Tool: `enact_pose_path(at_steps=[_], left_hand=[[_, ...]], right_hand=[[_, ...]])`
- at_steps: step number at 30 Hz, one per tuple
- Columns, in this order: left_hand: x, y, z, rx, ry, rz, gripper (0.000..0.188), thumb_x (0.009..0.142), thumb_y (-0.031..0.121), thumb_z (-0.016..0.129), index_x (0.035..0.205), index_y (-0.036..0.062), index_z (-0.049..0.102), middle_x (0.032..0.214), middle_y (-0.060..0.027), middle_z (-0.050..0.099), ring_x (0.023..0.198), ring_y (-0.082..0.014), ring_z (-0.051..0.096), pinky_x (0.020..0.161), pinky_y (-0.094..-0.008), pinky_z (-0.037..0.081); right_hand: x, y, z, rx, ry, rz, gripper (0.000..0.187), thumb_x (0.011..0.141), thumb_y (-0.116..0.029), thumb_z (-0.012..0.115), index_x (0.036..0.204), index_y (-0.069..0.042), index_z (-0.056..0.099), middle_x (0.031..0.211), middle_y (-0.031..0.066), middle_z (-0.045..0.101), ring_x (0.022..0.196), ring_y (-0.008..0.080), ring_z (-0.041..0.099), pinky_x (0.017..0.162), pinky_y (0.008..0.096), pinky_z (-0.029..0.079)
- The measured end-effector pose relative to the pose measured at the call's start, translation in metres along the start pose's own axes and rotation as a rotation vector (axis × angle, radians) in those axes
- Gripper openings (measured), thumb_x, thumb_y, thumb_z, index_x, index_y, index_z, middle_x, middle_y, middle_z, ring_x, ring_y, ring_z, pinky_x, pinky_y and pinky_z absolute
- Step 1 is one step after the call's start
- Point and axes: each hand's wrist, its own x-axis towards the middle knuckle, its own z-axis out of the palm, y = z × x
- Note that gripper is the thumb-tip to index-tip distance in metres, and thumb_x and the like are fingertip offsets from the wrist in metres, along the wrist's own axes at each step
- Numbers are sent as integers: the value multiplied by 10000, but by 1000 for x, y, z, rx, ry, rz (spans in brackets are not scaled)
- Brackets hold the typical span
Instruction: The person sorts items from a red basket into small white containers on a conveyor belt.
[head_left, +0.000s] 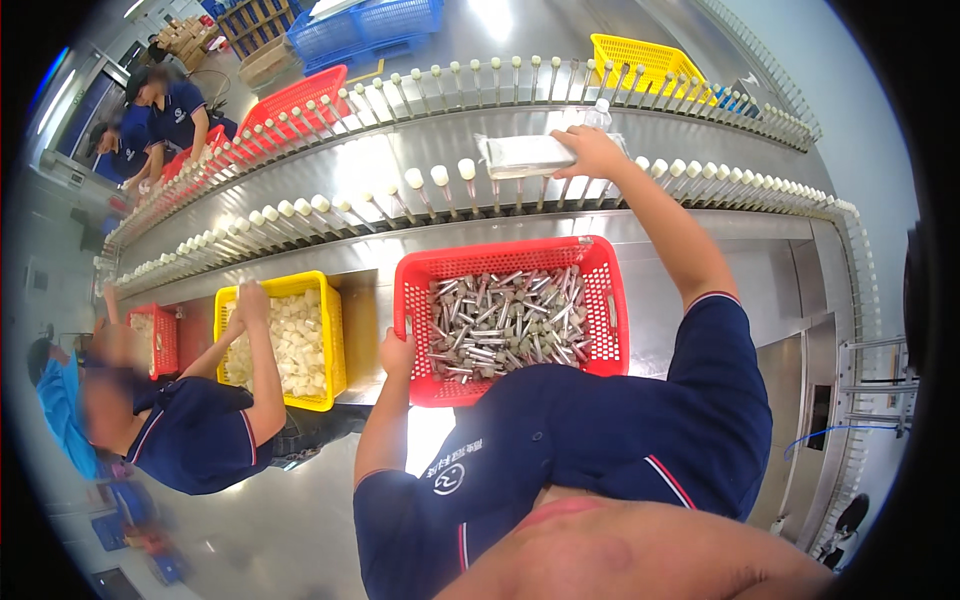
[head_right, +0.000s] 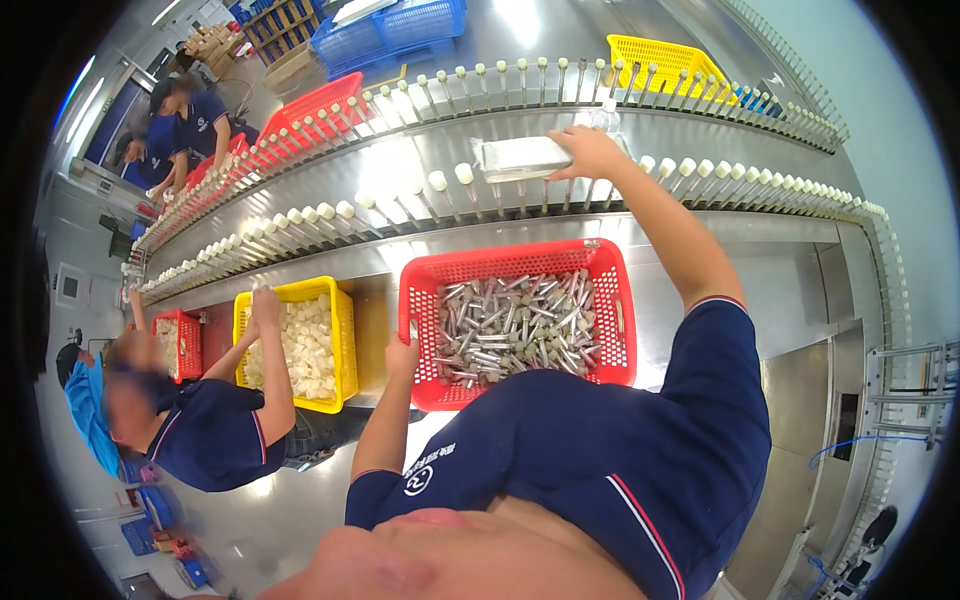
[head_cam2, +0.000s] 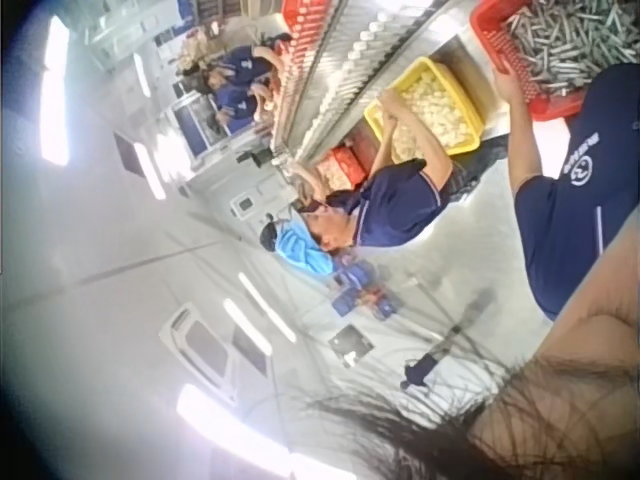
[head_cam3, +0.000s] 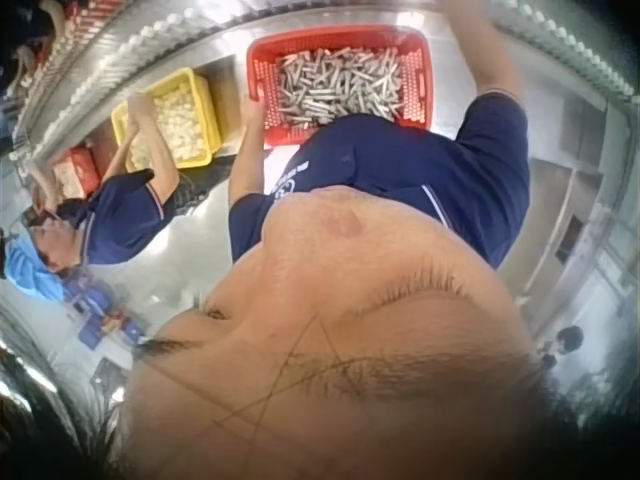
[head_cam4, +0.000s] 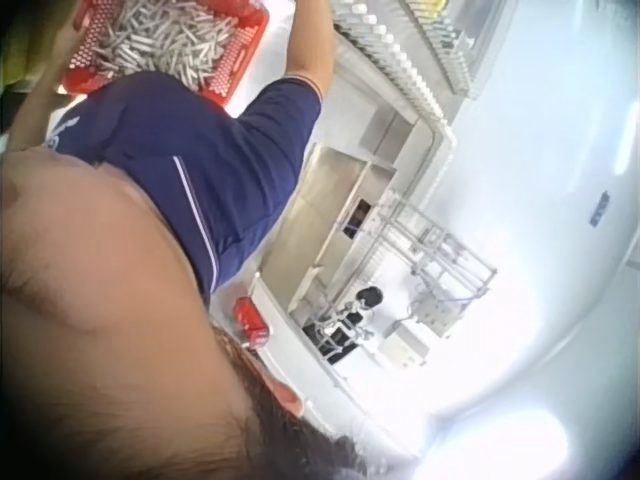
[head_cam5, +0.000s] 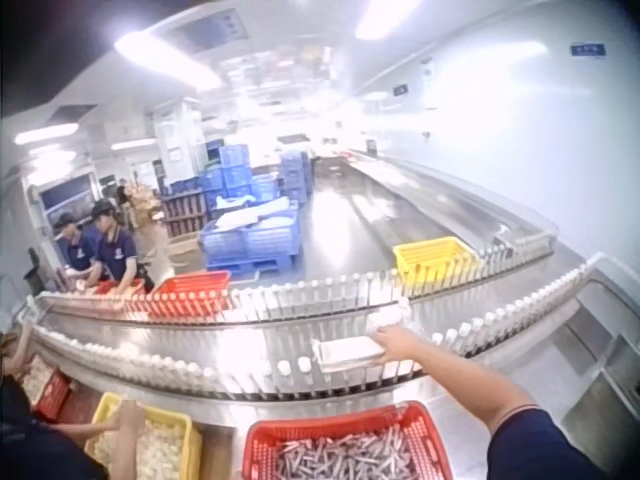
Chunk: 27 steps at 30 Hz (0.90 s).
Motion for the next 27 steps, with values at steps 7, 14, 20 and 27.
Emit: enact_pose_path(at_steps=[7,14,20,27], left_hand=[[2,4,-5,42,-39,-42,303,775,282,614,975,58,577,868,-201,664,828,-380,648,743,-490,506],[-9,19,-23,77,-39,-82,325,783,313,624,980,57,582,894,-196,669,852,-379,648,754,-485,509],[-8,18,-18,109,-30,-72,348,790,341,618,999,64,590,896,-192,673,852,-374,655,763,-485,516],[-9,13,-20,95,-35,-85,377,787,364,622,1017,67,588,895,-196,672,849,-381,655,763,-485,518]], right_hand=[[-15,30,-15,-8,52,23,781,615,-458,790,1259,-94,543,1123,162,592,1084,336,537,942,431,393],[14,4,-62,-23,128,-26,796,651,-519,749,1292,-104,523,1199,146,581,1129,314,530,963,432,379],[22,-18,-25,45,45,-39,796,661,-515,746,1297,-95,516,1117,153,604,1079,330,549,940,411,399],[-8,-2,-16,21,70,19,771,636,-462,779,1269,-95,537,1096,151,606,1052,331,553,926,430,409]])
